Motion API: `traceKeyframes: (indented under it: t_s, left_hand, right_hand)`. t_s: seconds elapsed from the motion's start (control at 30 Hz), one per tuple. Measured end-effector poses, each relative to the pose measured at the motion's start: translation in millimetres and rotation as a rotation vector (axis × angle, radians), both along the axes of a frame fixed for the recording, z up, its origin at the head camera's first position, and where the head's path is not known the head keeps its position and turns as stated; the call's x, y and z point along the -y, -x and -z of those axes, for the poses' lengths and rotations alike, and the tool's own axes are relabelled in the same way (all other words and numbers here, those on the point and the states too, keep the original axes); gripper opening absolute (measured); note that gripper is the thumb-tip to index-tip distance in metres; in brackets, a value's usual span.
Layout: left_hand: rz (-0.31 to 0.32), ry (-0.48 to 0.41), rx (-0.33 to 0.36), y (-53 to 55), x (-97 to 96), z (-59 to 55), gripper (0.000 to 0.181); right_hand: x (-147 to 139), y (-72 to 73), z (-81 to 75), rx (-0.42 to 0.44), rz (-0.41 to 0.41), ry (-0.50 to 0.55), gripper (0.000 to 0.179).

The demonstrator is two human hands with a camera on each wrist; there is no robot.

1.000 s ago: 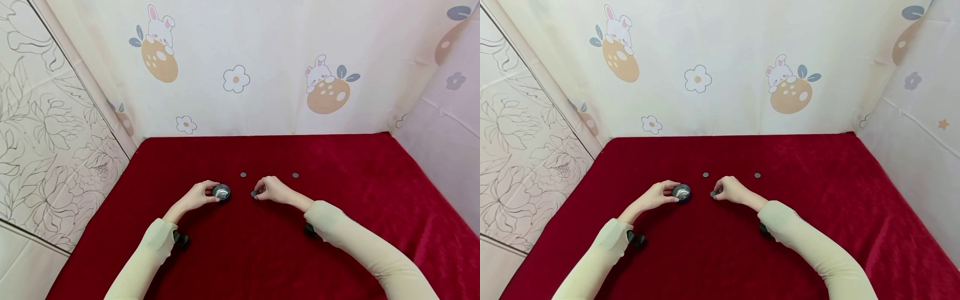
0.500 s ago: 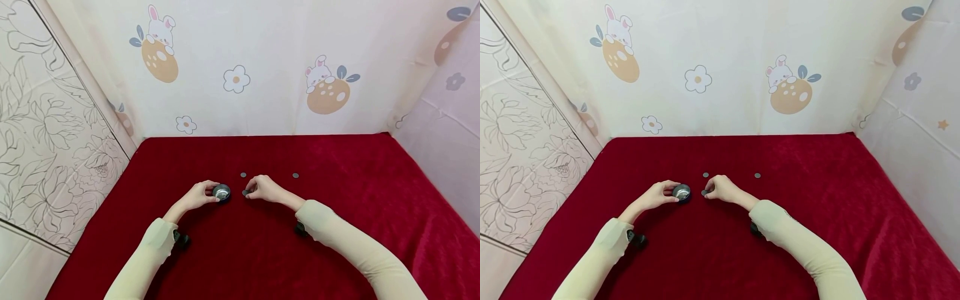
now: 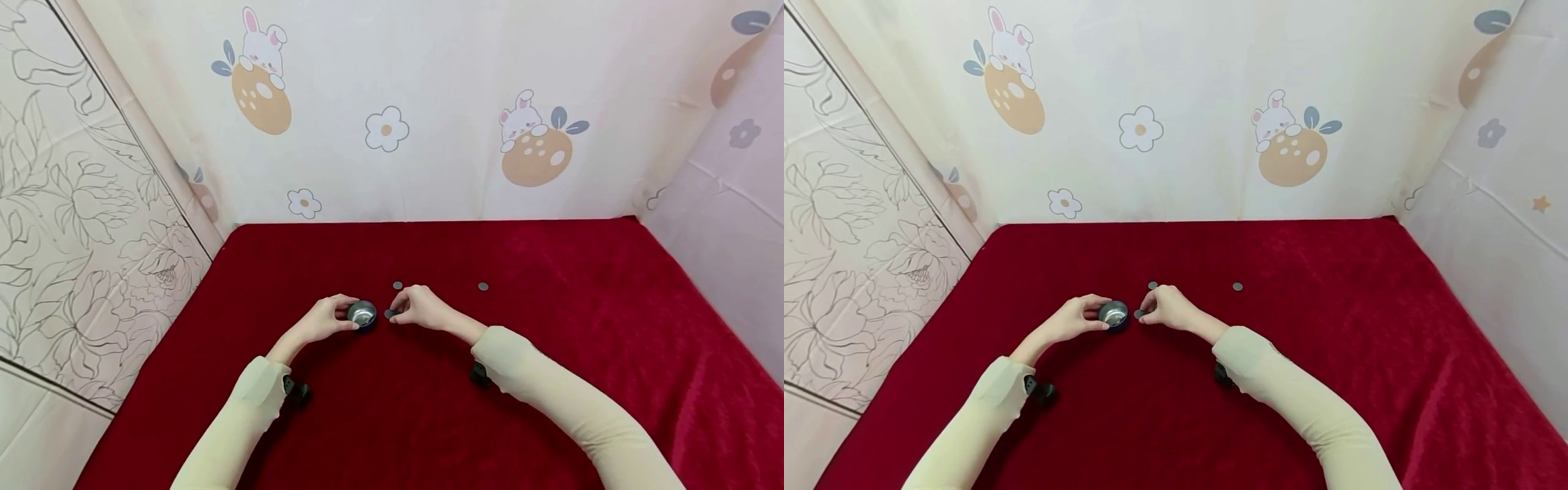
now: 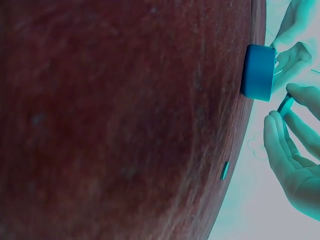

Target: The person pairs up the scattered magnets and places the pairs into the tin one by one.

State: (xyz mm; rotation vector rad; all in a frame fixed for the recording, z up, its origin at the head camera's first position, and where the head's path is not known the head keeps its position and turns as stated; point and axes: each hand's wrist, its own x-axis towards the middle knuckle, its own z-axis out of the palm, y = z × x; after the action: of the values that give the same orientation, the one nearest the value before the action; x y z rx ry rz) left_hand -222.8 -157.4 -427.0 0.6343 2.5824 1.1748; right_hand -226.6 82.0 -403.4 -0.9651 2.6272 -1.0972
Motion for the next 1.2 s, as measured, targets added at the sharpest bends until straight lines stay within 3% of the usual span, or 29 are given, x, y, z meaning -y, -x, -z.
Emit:
traceKeyframes:
  t_s: [0.57, 1.2]
  left_hand:
    - [0.008, -0.047, 0.027, 0.4, -0.8, -0.3, 0.050]
    - [0.014, -0.062, 0.035, -1.1, 1.5, 1.1, 0.047]
  right_hand:
    - [19, 4.0, 4.3, 0.022, 0.037, 0.047, 0.013]
    - [44, 2.6, 12.5, 0.135, 0.127, 0.108, 0.017]
